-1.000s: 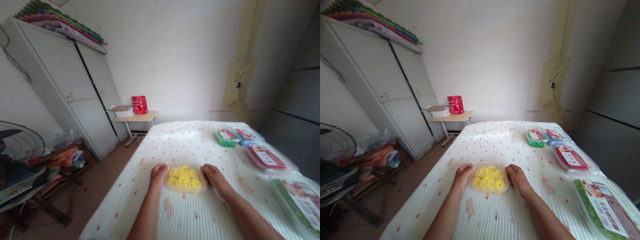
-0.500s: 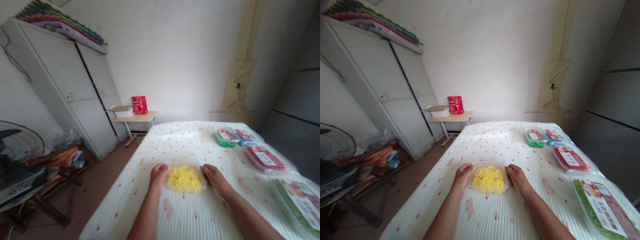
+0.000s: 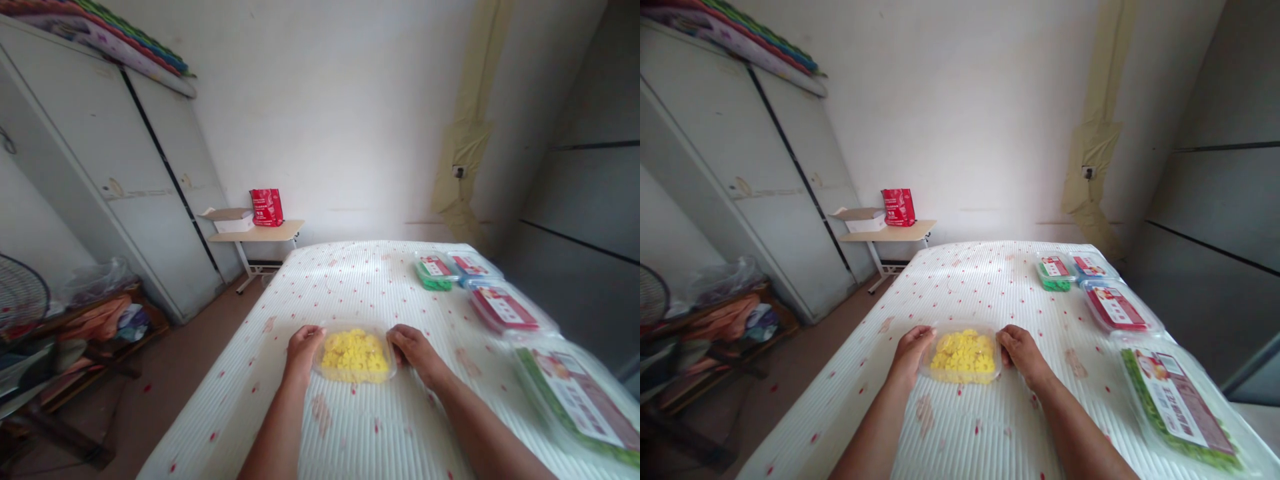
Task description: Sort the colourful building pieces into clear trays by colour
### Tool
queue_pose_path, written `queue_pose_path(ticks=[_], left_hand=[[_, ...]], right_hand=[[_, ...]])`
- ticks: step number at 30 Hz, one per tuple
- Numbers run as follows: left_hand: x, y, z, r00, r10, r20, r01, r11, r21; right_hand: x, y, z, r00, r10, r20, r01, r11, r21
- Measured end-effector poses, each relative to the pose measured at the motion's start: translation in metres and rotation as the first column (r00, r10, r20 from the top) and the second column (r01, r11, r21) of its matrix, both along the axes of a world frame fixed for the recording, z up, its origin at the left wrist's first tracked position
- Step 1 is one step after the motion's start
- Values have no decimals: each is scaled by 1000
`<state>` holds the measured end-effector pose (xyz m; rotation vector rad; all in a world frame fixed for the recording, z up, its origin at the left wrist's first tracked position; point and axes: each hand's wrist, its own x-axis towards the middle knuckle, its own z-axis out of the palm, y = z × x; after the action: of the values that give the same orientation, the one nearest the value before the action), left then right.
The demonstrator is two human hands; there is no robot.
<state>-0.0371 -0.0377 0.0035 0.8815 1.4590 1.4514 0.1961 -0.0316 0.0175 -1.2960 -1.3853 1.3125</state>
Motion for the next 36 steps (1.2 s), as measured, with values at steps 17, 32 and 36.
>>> queue_pose_path(ticks=[17,32,36], left_hand=[[-5,-2,-4,996,-64,67,64,998,-6],[-1,-5,0,992,-34,122,34,999,4],[0,-5,1,990,-31,135,30,1000,7]], right_hand=[[1,-3,0,1000,9,-5,-9,1000,-26],[-2,-1,-2,998,5,-64,-8,999,-54],[-3,0,-2,996,-10,-84,4,998,-65]])
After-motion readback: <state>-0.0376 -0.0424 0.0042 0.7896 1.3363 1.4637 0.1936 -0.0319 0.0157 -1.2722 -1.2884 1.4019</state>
